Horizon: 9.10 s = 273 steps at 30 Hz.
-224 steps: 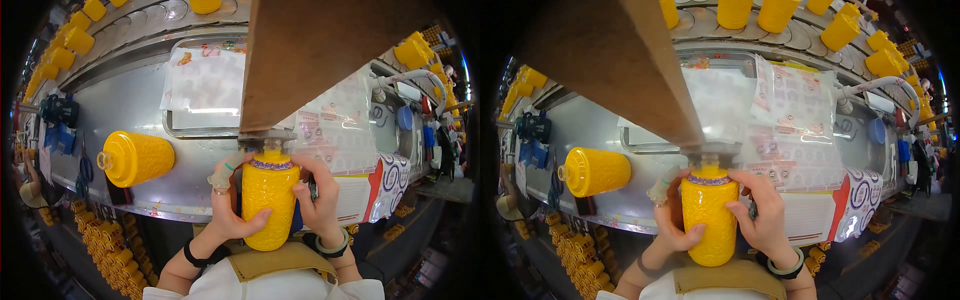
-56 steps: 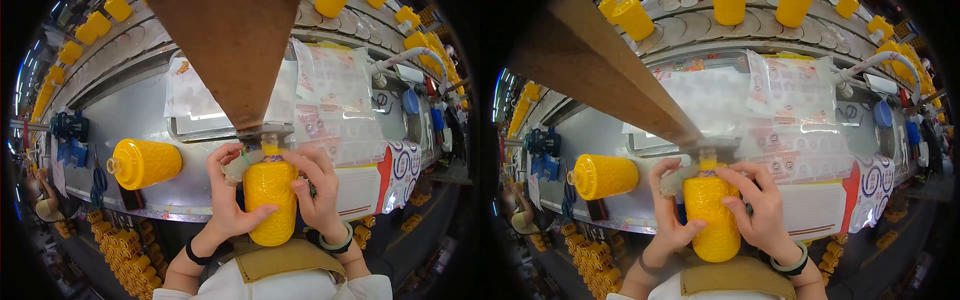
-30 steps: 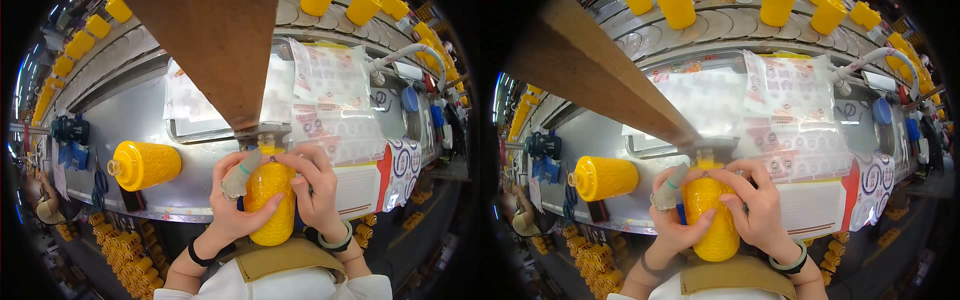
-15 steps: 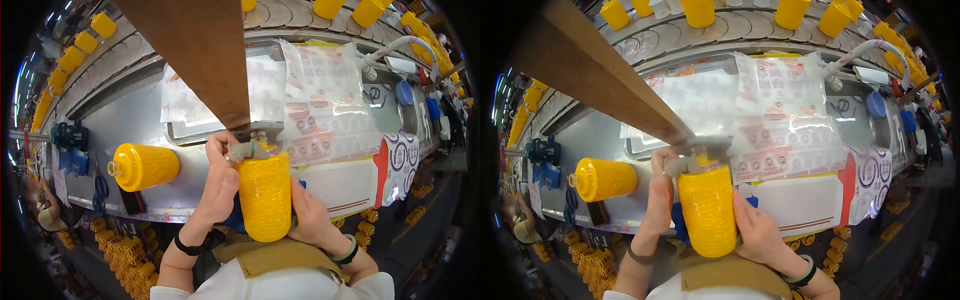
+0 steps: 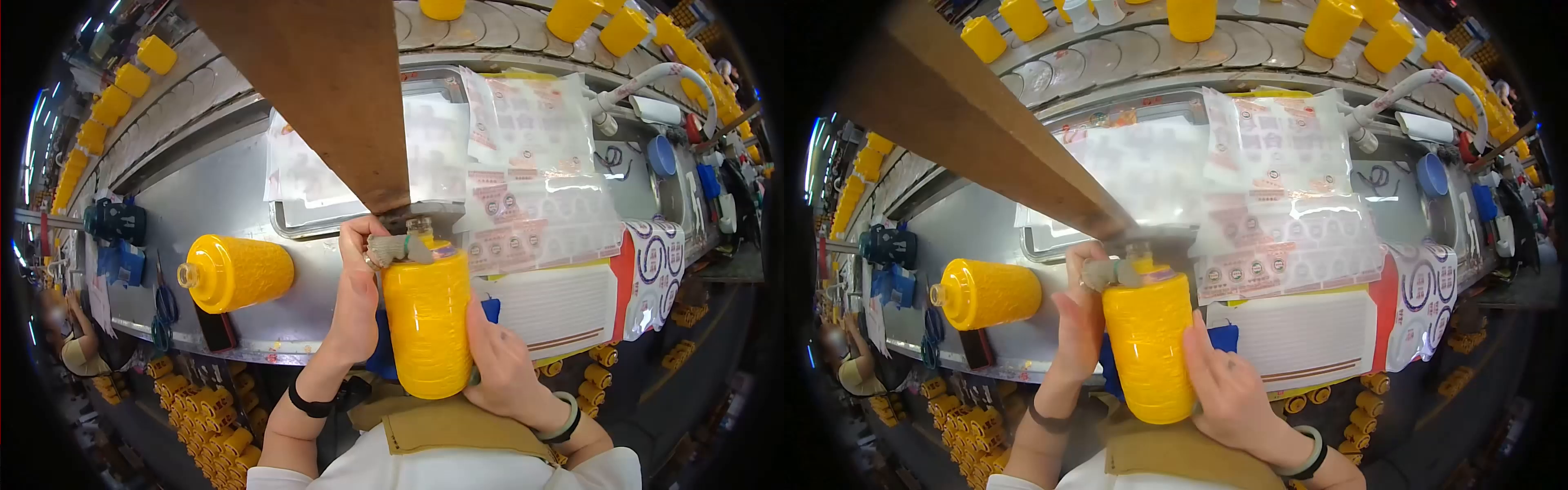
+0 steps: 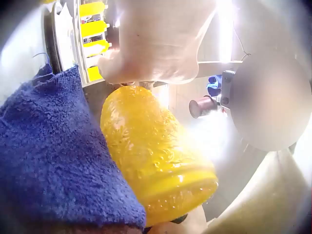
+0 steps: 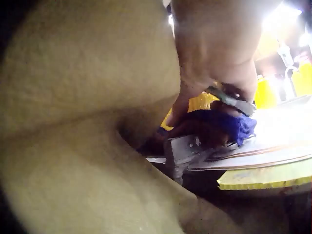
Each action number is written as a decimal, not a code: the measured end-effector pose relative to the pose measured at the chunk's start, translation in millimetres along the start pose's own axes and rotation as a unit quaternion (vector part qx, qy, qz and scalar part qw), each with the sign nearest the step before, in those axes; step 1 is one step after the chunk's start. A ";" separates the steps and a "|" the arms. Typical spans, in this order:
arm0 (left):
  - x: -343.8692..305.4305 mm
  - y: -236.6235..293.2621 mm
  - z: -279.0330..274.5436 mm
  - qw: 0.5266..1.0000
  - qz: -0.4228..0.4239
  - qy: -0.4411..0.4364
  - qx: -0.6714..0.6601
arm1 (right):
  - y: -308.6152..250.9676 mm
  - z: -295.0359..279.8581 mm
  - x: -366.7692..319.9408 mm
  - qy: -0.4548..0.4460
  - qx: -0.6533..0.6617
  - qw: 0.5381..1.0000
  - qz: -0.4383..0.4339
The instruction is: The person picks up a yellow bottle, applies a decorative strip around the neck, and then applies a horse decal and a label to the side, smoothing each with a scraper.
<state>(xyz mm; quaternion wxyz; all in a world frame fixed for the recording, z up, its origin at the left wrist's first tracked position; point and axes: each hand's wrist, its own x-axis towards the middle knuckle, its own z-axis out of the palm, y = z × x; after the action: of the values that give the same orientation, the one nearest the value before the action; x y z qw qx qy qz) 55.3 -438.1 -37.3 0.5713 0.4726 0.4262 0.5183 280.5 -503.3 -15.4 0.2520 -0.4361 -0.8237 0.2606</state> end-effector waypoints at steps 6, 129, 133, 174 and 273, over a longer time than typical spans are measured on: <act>-0.4 2.8 -2.2 0.999 0.004 -0.025 0.041 | -9.9 -3.8 2.3 0.019 0.014 0.999 0.046; 2.8 3.6 10.4 0.998 0.007 -0.016 -0.064 | -13.0 3.2 0.3 0.036 -0.013 0.997 0.067; 2.4 3.3 11.5 0.999 0.010 0.002 -0.034 | -35.0 -17.4 4.2 0.008 -0.093 0.996 -0.013; 4.0 -2.4 -2.8 0.944 0.120 -0.020 0.306 | -24.3 -11.6 -3.3 0.002 -0.087 0.996 0.035; -127.6 -5.5 41.8 0.943 0.146 0.077 0.288 | -50.2 -37.3 -28.2 0.000 0.257 0.959 0.122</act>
<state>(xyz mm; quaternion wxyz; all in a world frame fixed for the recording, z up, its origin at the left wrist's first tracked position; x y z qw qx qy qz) 84.5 -569.3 -35.2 0.2941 0.6331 0.5261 0.4857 288.9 -543.7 39.4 0.3217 -0.4540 -0.6695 0.4920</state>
